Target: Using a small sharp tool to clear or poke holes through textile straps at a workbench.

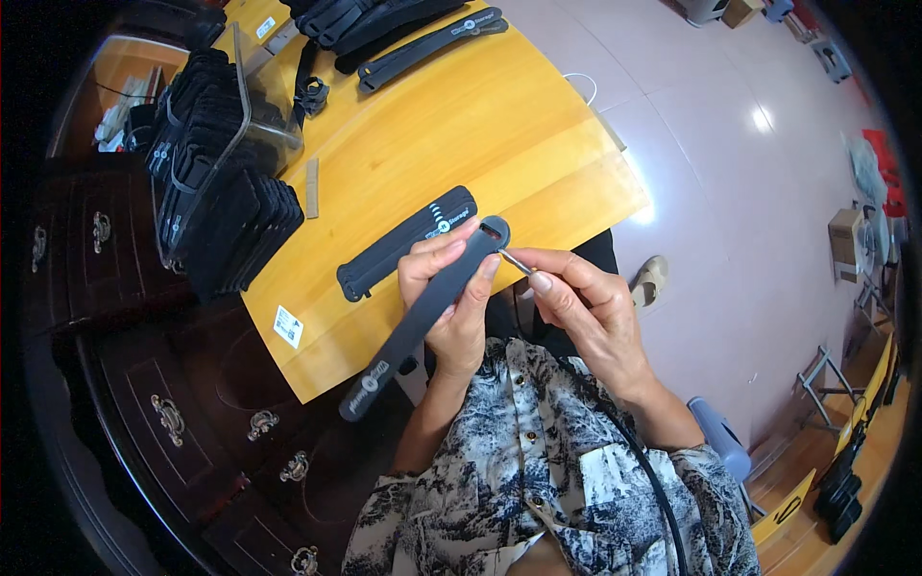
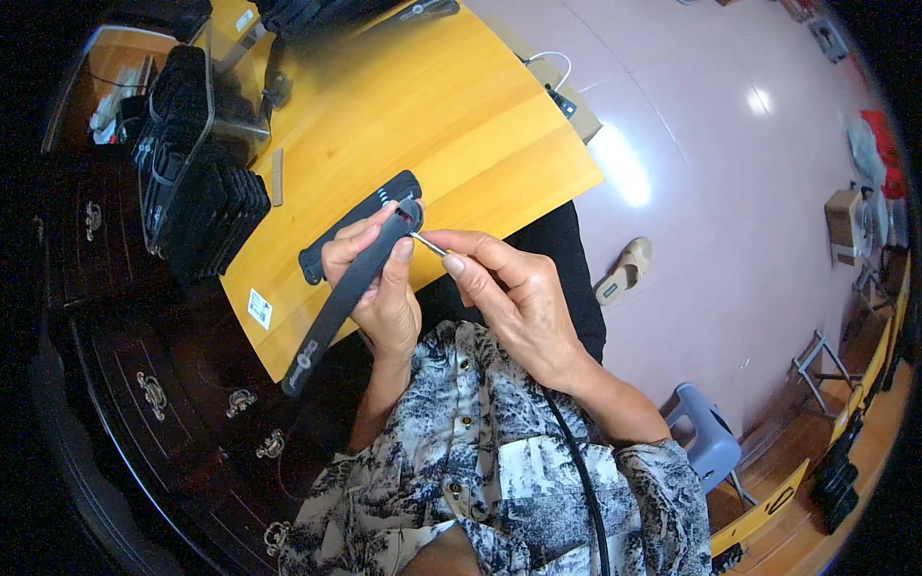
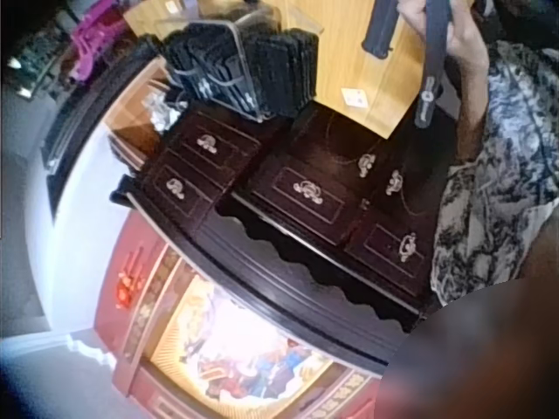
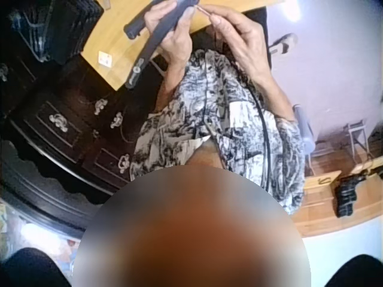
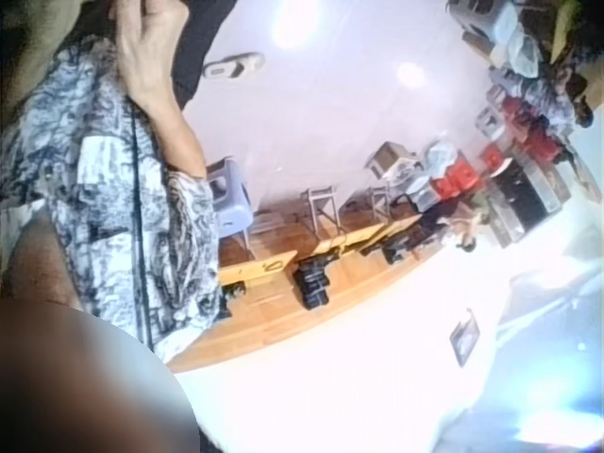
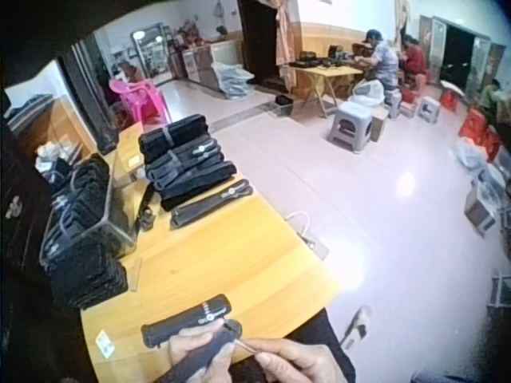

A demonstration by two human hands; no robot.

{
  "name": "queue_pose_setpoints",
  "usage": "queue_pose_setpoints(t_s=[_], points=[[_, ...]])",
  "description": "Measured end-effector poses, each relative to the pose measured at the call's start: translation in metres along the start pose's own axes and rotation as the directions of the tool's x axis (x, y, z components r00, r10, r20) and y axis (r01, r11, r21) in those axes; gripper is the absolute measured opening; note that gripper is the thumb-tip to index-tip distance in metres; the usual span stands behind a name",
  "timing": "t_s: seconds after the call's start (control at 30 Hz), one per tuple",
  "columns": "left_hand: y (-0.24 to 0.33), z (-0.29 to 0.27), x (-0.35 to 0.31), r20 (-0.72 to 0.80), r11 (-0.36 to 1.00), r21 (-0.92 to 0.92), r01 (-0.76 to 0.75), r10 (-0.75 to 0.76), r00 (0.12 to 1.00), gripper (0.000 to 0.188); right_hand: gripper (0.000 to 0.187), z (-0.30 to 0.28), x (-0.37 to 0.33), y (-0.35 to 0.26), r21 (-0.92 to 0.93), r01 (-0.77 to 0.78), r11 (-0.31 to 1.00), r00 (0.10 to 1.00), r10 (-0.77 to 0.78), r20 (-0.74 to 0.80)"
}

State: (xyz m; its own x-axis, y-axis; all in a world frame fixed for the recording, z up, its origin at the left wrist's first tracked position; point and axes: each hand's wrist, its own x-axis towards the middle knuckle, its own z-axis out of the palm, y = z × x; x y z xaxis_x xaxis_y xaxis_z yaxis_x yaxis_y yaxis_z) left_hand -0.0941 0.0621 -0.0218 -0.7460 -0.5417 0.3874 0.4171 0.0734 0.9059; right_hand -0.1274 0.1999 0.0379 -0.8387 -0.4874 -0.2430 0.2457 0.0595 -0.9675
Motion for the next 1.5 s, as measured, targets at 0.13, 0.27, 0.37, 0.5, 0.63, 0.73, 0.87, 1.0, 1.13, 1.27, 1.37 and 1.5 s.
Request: queue_pose_setpoints(t_s=[0.13, 0.27, 0.37, 0.5, 0.63, 0.73, 0.87, 1.0, 1.13, 1.27, 1.37, 1.5], points=[[0.008, 0.016, 0.000, -0.052, 0.906, -0.349, 0.241, -0.275, 0.960, 0.026, 0.024, 0.001, 0.002, 0.007, -0.047, 0.074, 0.996, 0.996, -0.076, -0.055], [0.005, 0.015, -0.003, -0.015, 0.877, -0.379, 0.296, -0.326, 0.945, 0.022, 0.021, 0.001, 0.007, 0.005, -0.429, 0.336, 0.839, 0.907, -0.411, -0.092], [0.003, 0.013, -0.010, -0.004, 0.959, -0.213, 0.185, -0.190, 0.982, 0.022, 0.020, -0.008, 0.007, -0.003, -0.714, 0.276, 0.643, 0.890, -0.452, -0.063], [0.012, 0.018, -0.012, -0.003, 0.917, -0.289, 0.275, -0.288, 0.958, 0.025, 0.021, -0.021, 0.008, -0.009, -0.431, 0.204, 0.879, 0.961, -0.264, -0.085], [0.024, 0.014, -0.001, 0.006, 0.781, -0.491, 0.385, -0.440, 0.898, 0.023, 0.022, -0.020, -0.004, -0.023, -0.296, 0.102, 0.950, 0.993, -0.115, -0.026], [0.021, 0.013, -0.003, 0.051, 0.771, -0.478, 0.421, -0.454, 0.889, 0.023, 0.024, -0.016, -0.007, -0.017, -0.311, 0.141, 0.940, 0.990, -0.143, 0.014], [0.016, 0.009, -0.006, 0.023, 0.847, -0.355, 0.395, -0.414, 0.910, 0.020, 0.024, -0.011, -0.007, -0.016, -0.320, 0.216, 0.923, 0.975, -0.219, 0.026], [0.015, 0.011, -0.007, 0.006, 0.864, -0.335, 0.376, -0.398, 0.918, 0.023, 0.023, -0.012, -0.008, -0.017, -0.392, 0.224, 0.892, 0.972, -0.231, 0.030], [0.014, 0.011, -0.008, -0.001, 0.884, -0.316, 0.344, -0.363, 0.932, 0.027, 0.023, -0.013, -0.007, -0.014, -0.392, 0.229, 0.891, 0.971, -0.239, 0.025], [0.011, 0.010, -0.009, 0.011, 0.926, -0.239, 0.293, -0.299, 0.954, 0.028, 0.023, -0.014, -0.008, -0.011, -0.317, 0.168, 0.933, 0.985, -0.173, 0.015], [0.010, 0.010, -0.008, 0.033, 0.969, -0.154, 0.192, -0.189, 0.981, 0.028, 0.024, -0.016, -0.010, -0.009, -0.246, 0.122, 0.961, 0.992, -0.126, -0.002], [0.013, 0.011, -0.007, 0.096, 0.998, 0.064, -0.012, 0.006, 0.995, 0.031, 0.024, -0.017, -0.008, -0.008, -0.180, 0.060, 0.982, 0.998, -0.065, -0.023]])
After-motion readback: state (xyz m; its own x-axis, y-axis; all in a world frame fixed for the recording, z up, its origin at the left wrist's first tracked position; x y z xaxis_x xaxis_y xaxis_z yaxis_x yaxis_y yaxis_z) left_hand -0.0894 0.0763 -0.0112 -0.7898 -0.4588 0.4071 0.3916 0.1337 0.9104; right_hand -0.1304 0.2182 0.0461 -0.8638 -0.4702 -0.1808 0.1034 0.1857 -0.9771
